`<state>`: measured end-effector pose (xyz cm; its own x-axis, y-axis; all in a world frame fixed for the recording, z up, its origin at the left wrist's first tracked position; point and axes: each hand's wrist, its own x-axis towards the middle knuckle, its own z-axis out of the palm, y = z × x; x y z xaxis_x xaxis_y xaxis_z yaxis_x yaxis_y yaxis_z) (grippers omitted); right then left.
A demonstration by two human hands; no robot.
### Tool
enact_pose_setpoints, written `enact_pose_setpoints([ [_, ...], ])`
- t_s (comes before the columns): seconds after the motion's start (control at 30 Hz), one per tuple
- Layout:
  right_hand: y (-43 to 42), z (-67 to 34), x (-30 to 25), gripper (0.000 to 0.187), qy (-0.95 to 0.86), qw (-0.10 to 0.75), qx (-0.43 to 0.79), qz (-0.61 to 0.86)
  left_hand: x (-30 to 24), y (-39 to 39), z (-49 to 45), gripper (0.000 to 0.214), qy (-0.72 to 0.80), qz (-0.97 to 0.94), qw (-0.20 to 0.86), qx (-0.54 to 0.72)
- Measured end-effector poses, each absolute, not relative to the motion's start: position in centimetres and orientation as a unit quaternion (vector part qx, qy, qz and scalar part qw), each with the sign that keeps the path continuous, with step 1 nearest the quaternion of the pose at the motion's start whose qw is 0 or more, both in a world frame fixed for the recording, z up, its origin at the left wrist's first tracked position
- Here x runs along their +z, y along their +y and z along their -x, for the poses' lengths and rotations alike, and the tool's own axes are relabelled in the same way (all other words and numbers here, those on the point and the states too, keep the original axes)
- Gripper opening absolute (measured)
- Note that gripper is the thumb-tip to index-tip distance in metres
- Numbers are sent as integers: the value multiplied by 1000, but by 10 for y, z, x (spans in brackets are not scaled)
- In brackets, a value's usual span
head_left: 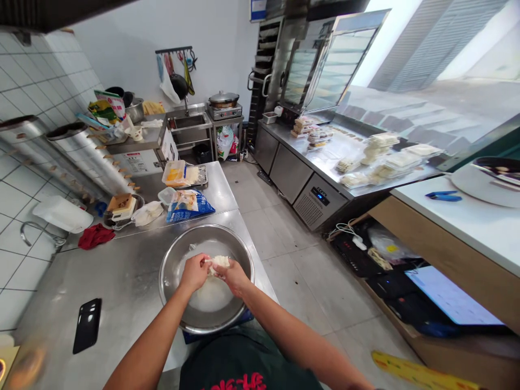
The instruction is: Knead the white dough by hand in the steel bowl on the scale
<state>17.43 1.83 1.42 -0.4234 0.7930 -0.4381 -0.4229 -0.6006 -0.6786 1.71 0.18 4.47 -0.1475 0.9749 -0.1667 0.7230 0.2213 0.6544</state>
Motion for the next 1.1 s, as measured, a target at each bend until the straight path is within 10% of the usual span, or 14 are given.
enact_pose_setpoints([
  [0.33,21,-182,24,45,-177,366,825,393,8,-12,30,29,784,-584,203,-49],
  [0.63,19,-168,19,44,-161,404,834,338,36,-3,-14,33,668,-520,447,288],
  [1.1,15,-178,23,48,-160,389,811,408,12,-12,29,27,809,-561,171,-30],
])
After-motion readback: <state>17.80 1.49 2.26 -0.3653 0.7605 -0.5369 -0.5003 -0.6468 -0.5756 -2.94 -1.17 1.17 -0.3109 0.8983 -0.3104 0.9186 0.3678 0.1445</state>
